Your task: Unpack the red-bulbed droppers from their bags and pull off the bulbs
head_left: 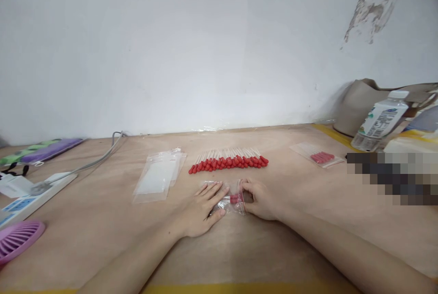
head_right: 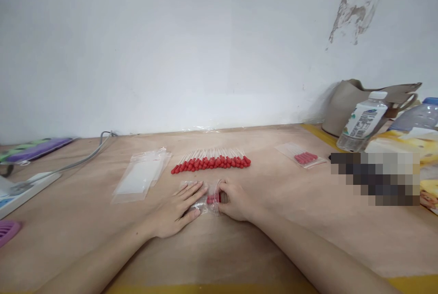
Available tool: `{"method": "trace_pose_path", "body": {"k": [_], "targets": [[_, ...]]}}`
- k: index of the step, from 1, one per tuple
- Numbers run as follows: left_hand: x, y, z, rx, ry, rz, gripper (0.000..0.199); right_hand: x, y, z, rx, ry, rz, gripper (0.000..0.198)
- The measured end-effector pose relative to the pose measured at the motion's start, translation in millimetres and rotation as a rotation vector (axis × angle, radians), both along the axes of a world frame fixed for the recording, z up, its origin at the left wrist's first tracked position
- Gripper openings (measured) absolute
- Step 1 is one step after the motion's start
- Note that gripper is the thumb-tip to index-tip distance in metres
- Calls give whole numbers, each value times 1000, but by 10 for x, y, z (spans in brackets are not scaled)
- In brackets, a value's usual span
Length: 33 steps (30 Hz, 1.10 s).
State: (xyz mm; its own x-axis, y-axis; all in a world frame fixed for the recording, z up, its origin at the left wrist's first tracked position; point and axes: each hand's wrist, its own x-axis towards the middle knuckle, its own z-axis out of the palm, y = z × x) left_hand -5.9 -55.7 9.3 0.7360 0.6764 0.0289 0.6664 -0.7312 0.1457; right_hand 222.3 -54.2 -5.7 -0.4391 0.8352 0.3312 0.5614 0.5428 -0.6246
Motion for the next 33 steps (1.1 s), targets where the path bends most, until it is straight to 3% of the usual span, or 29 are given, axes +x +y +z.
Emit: {"method": "trace_pose_path", "body": {"k": [5,13,19,22,24,26,29,33], "targets": [[-1,2,2,-12,-24,-5,54,27,27,-24,-179,51,-34,10],[-64,-74,-8,36,3,105,58,303,144,-18,-498,387,-17,34],[-57,-227,65,175,128,350,70,489,230,13,-510,453,-26,38],[-25,-237,128,274,141,437,61,555,251,56,-513,484,-75,40],[-24,-191,162,324,97,390,52,604,258,96,-523,519,-94,40],[-43,-112,168,312,-13,220,42,666,269,131,-520,531,-92,41],[-92,15,113,180,-238,-30,32,784,311,156,-463,535,-95,41],[-128,108,24,25,-273,-129,37,943,397,169,-361,642,-184,41]]}}
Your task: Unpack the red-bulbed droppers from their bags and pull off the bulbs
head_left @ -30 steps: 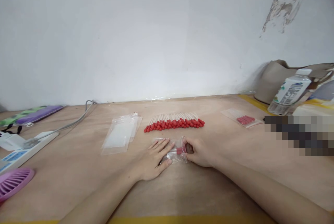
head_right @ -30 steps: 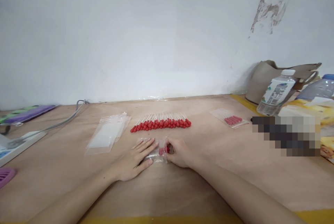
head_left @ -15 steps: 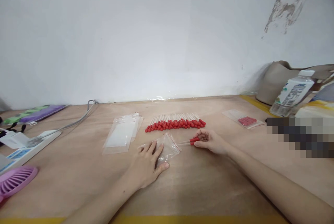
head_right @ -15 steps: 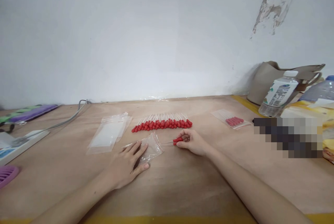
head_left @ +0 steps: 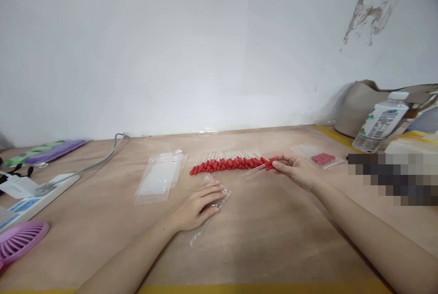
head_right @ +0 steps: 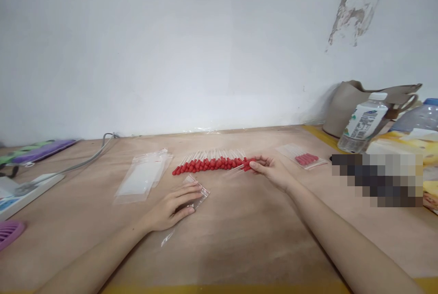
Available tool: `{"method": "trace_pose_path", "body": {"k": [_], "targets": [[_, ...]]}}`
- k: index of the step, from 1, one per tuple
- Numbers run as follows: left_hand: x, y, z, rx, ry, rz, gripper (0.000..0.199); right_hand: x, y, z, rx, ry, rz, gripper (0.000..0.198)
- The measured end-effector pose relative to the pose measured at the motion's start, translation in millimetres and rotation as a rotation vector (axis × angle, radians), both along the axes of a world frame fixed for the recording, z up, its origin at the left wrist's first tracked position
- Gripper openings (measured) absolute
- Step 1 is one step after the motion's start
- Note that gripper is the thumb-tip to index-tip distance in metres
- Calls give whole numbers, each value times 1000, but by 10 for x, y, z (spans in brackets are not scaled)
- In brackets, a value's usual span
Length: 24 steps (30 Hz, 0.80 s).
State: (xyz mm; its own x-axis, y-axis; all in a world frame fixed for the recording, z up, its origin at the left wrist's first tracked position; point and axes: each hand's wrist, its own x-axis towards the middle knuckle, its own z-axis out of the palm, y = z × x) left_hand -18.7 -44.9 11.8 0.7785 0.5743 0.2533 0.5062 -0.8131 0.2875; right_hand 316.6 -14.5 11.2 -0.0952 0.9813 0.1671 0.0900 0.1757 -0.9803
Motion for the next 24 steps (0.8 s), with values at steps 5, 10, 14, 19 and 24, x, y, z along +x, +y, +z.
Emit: {"method": "trace_pose_path", "body": {"k": [5,10,14,19,24], "targets": [[21,-2,-21,-76,150,63,44,25,97,97,268,52,-249,39],[41,-22,-44,-65,126,125,45,-173,208,93,598,-400,-395,21],[46,-27,-47,-61,136,138,46,-298,366,-56,731,-715,-266,26],[42,-28,-45,-59,148,145,46,-369,508,-119,814,-969,-150,36],[35,-29,-46,-59,146,140,46,-387,519,-85,819,-1141,-40,40]]}}
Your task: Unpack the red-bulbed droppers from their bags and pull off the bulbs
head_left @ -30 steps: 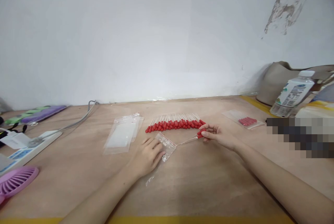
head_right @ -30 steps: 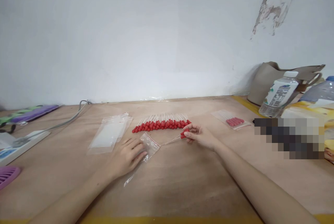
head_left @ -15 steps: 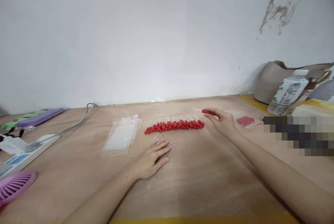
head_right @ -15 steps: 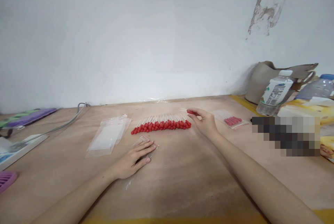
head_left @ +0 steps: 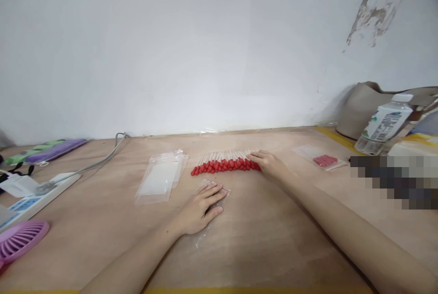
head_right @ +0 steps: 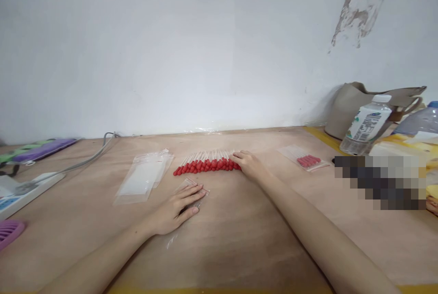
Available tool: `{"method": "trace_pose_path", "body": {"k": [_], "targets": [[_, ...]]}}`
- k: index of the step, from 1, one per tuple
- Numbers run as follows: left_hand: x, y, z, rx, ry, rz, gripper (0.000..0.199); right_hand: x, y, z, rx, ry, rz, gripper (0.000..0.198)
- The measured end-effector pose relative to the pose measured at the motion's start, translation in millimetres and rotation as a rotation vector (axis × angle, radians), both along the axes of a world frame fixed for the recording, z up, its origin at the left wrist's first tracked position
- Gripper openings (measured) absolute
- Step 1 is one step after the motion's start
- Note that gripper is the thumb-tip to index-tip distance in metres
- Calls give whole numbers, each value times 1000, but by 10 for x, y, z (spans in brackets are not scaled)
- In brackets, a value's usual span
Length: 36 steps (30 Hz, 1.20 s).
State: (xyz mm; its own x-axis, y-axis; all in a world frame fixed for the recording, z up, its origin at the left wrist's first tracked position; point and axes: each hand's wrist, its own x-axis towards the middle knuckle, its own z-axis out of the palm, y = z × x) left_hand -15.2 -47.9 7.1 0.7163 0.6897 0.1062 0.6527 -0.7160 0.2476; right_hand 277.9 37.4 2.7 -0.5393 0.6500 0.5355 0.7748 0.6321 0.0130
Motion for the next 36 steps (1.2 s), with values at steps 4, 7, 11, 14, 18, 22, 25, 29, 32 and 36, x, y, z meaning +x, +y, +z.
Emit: {"method": "trace_pose_path", "body": {"k": [4,7,11,14,18,22,25,29,32,36], "targets": [[1,-3,-1,-3,-3,6,46,54,-20,-34,1,87,-80,46],[4,-6,0,-8,-2,6,46,116,-29,-77,12,268,-171,36],[6,-8,6,-4,4,8,46,173,-27,-135,16,394,-238,27],[4,-6,1,-2,4,8,46,188,-28,-153,16,386,-229,27],[9,-3,-25,11,2,25,46,186,-66,-120,28,366,-230,25],[25,0,-48,19,14,49,45,125,-193,-99,100,417,-240,21],[37,-5,-53,15,16,54,45,10,-377,-120,101,429,-158,20],[67,-33,-68,-3,5,86,46,-227,-706,-131,-51,431,43,21],[109,-55,-105,-42,-63,129,47,-432,-920,-101,-248,267,195,36],[145,-16,-152,-142,-375,264,46,-651,-1034,-64,-369,20,355,59]]}}
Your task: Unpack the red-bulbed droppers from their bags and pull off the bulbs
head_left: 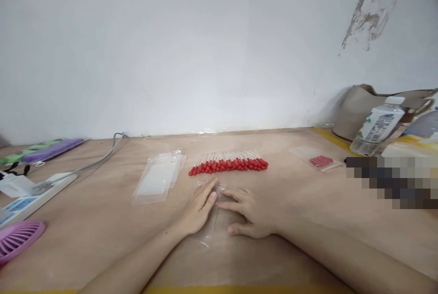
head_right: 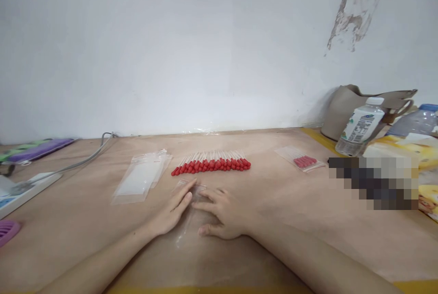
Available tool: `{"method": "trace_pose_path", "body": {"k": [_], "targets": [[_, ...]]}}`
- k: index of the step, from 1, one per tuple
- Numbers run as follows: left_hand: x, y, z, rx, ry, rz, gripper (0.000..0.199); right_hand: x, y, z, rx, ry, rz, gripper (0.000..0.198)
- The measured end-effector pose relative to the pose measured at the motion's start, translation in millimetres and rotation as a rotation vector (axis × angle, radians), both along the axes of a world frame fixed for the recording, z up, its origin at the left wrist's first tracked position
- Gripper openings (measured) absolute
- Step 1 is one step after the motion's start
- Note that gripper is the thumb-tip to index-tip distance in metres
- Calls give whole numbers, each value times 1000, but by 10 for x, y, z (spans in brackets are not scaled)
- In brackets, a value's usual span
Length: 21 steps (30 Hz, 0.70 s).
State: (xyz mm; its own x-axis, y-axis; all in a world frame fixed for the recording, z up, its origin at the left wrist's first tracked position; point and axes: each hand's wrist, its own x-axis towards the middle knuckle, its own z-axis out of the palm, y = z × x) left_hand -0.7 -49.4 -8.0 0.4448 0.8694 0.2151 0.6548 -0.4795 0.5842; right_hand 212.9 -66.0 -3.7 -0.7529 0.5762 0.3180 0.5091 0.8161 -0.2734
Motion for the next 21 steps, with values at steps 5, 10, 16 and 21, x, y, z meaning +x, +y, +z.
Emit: {"method": "trace_pose_path", "body": {"k": [5,10,16,21], "targets": [[-150,165,24,38,-228,275,33,-82,16,10,33,-72,98,53],[-358,245,18,63,-47,355,38,-73,-41,3,82,-22,101,47],[-314,204,-8,-35,-218,294,46,378,237,35,411,299,-411,21],[-505,316,194,7,-398,362,47,1328,659,-7,504,223,-1241,27]]}}
